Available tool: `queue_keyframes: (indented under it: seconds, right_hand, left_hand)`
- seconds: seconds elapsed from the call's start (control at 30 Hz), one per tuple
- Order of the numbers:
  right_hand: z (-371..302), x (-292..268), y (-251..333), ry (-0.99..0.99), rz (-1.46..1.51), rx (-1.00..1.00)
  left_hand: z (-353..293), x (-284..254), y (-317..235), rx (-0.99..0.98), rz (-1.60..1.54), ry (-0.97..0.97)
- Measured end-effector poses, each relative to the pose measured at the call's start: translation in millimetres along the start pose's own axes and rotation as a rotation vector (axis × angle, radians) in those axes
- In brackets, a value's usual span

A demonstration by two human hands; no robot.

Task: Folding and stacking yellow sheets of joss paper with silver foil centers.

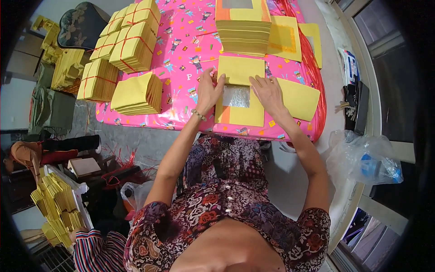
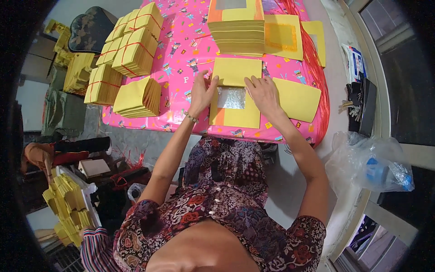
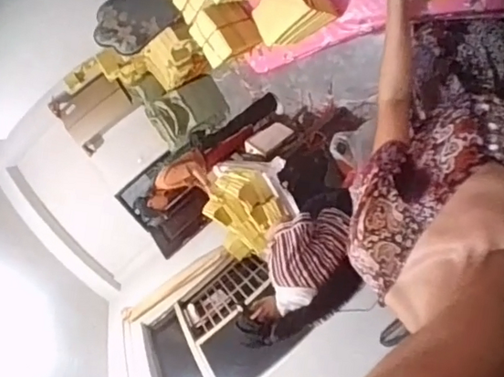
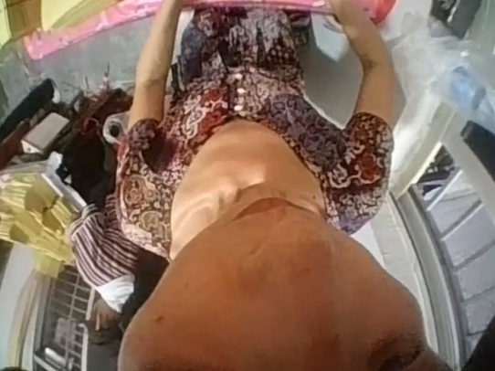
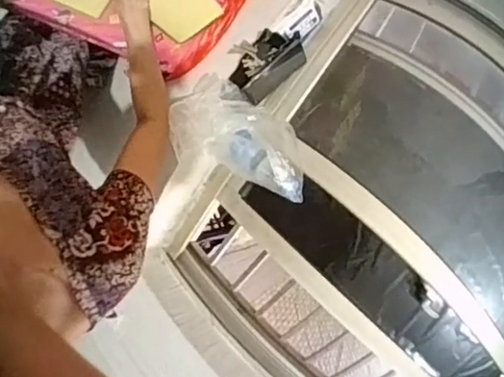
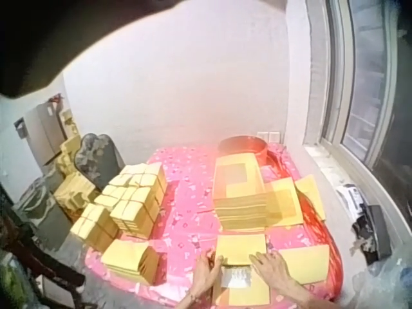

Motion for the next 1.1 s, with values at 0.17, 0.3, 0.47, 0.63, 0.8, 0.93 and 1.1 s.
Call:
queue_keyframes:
  seconds: [0.17,0.3,0.47,0.63,0.8,0.93,1.1]
  right_hand:
    - [-2.3,-1.2,-2.1,-0.089,0.029,0.012]
    - [-2.3,-9.2,2.8,-0.16,0.032,-0.009]
    - [-15.0,-46.6,12.2,-0.241,0.127,0.111]
    - [-38.4,-68.8,19.8,-0.484,0.387,0.434]
    - [-61.0,-78.6,12.9,-0.494,0.907,0.636]
    - [-83.8,-81.4,-9.0,-0.555,1.162,0.697]
    - [-118.7,-74.3,-53.2,-0.493,1.007,0.812]
  left_hand:
    - [10.7,8.7,-16.1,-0.35,-0.386,0.168]
    - [5.4,19.4,-9.1,-0.362,-0.781,0.077]
    - [-23.8,7.4,-32.2,-0.157,-0.854,0.016]
    - [-57.3,-8.1,-60.4,-0.086,-0.932,-0.033]
    - [-73.4,-3.8,-85.0,-0.114,-1.001,0.091]
    - [-70.8,16.5,-100.2,-0.121,-0.973,0.28]
    - [-50.2,56.4,-112.0,-0.09,-0.713,0.499]
Point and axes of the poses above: each hand's wrist, its own z-axis towards the middle knuckle, its own x-axis out of the palm, y = z × x, the point moved 2 cm from there along z, towards the middle knuckle, and after that the axes turned 2 degrees about -z, right-handed, at the moved point
